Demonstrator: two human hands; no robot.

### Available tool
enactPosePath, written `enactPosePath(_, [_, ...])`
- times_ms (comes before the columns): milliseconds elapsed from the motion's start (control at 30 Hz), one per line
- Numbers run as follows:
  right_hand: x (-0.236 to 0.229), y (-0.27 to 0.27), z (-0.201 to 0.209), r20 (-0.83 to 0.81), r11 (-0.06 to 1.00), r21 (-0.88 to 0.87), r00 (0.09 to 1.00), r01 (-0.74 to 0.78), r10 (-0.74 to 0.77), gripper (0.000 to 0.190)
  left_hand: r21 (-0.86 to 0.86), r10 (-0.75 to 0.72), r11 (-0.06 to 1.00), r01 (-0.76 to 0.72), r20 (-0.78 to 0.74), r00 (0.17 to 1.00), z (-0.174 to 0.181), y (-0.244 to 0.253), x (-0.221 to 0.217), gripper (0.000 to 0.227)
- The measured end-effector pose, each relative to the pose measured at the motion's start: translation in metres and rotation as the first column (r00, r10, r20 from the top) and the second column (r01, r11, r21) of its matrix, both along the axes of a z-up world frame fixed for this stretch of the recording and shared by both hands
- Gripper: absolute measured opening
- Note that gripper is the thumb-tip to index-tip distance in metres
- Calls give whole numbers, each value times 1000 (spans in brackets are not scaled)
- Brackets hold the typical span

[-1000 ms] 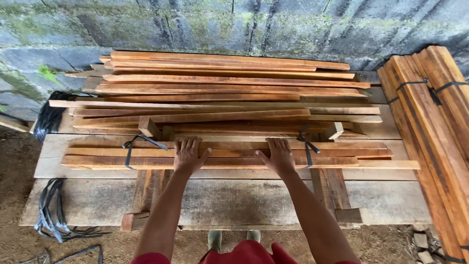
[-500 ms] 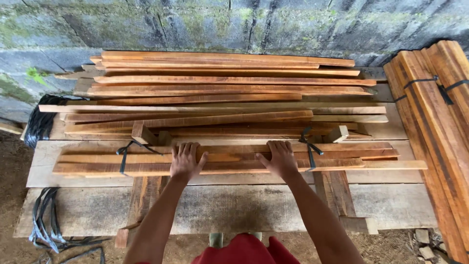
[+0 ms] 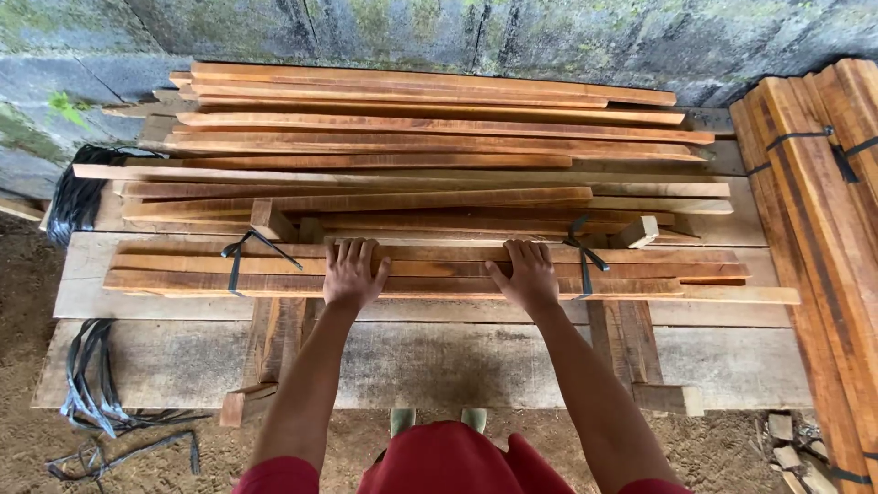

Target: The recorder is bundling wooden strips using plastic straps and organizing them in a workshop area.

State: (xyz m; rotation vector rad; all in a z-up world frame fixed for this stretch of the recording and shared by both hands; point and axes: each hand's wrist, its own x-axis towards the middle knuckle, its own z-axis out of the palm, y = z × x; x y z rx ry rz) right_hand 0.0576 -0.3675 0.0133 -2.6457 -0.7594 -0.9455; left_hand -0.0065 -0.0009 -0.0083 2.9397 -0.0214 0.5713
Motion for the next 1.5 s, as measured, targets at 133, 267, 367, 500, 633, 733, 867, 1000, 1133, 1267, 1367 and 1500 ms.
enactPosePath(133, [-4,-1,2,-21,1000,-3,1000,6,-6,49,-3,5,1000,-5,-41,999,-4,0,-1,47])
enactPosePath(267, [-5,0,3,-52,999,-42,998,27,-29,52,5,46,999,-46,-146,988,0,-3,-1,48])
enactPosePath(367, [-2,-1,1,-51,998,-49,998,28,-30,52,14,86,996,-85,-252,964,2,-6,3,50])
enactPosePath(500, [-5,-1,2,-165,997,-54,984,53,-62,53,-50,147,985,-163,-241,959,8,-22,-8,59])
enactPosePath(633, [1,-2,16,-324,992,-103,941,68,-98,59,-135,136,979,-149,-105,985,12,-36,-28,54])
enactPosePath(733, [18,6,43,-561,982,-185,818,30,-131,61,-340,133,930,-138,-40,990,14,-32,-39,49])
enactPosePath(867, [36,17,82,-859,987,-151,502,-53,-104,67,-666,241,680,-308,-194,951,-11,-39,-61,18])
enactPosePath(1000, [48,27,115,-957,980,-159,262,-122,-123,74,-893,-8,27,-450,-450,893,-36,-55,-83,24])
enactPosePath(1133, [57,27,116,-973,970,-182,173,-160,-154,79,-712,-179,-303,-633,-610,772,-22,-54,-86,81])
enactPosePath(1267, [58,33,133,-973,960,-232,23,-154,-231,93,-713,-74,-525,-465,-506,859,7,-54,-68,101])
enactPosePath(1367, [59,19,94,-963,945,-268,86,-186,-256,96,-751,24,-555,-358,-444,896,14,-63,-67,92])
enactPosePath(1500, [60,-2,39,-943,950,-237,285,-203,-175,93,-803,94,-503,-318,-417,904,20,-71,-77,84])
